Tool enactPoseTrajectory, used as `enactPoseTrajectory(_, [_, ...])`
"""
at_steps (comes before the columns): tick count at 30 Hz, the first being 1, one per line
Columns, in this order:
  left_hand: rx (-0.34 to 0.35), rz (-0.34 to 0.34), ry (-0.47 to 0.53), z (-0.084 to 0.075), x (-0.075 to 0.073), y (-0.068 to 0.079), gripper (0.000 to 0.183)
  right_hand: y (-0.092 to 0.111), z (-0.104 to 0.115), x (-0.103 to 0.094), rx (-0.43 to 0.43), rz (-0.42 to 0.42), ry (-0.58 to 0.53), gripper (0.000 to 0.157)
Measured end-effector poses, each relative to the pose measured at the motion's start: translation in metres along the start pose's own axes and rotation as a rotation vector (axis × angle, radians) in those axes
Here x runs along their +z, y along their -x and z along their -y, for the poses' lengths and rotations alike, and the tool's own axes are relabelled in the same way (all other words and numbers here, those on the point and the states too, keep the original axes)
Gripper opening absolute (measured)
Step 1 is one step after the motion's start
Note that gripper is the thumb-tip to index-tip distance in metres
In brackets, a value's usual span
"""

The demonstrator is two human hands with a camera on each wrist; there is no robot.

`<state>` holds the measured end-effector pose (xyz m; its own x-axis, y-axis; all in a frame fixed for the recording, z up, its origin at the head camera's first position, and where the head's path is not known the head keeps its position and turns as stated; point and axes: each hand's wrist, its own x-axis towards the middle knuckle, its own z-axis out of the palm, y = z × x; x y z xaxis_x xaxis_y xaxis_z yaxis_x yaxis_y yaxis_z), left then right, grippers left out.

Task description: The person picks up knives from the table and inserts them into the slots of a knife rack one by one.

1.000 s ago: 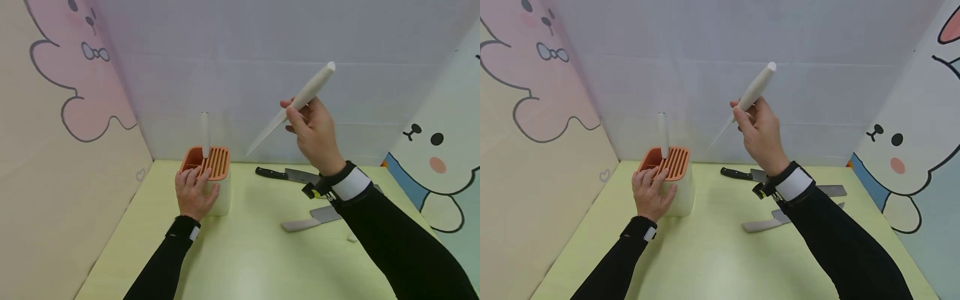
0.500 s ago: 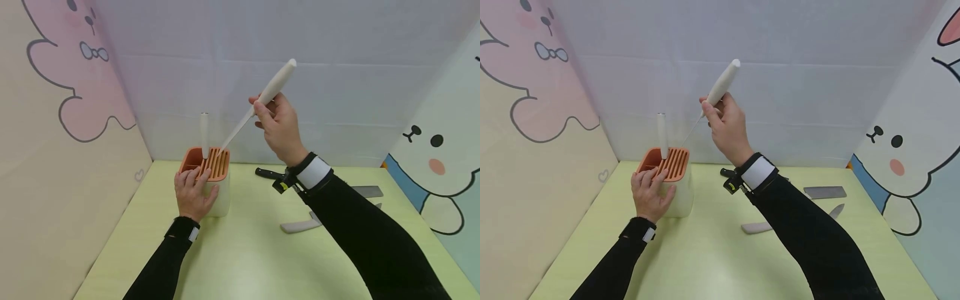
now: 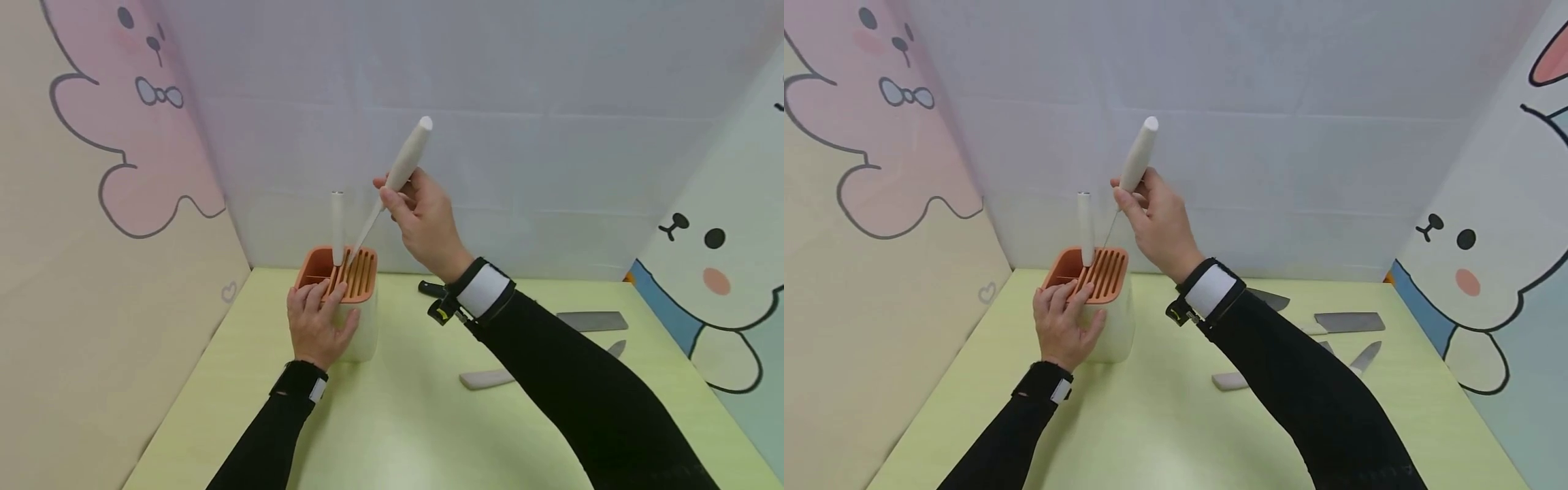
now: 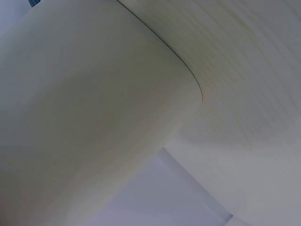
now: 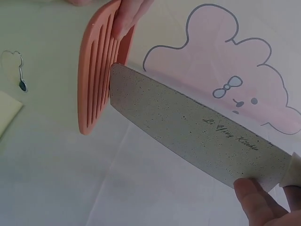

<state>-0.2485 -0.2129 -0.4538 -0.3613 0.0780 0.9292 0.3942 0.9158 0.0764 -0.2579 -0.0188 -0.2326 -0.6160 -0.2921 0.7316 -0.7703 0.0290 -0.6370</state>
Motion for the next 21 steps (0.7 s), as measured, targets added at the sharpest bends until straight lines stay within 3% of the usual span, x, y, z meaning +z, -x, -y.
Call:
enactPoseTrajectory(5, [-0.016,0.010,0.001,-0.002,0.000,0.001,0.043,-0.002,-0.010,0.007,-0.021,0.044,0.010,0.023])
enactPoseTrajectory(11, [-0.008,-0.002,-0.008,-0.002,-0.004,0.008,0.043,0.002,-0.038,0.020,0.050,0.123,0.054,0.030])
enactPoseTrajectory(21, [0.001,-0.027,0.000,0.002,-0.006,0.006,0.044,-0.010,-0.042,0.040,0.166,0.259,0.074,0.032])
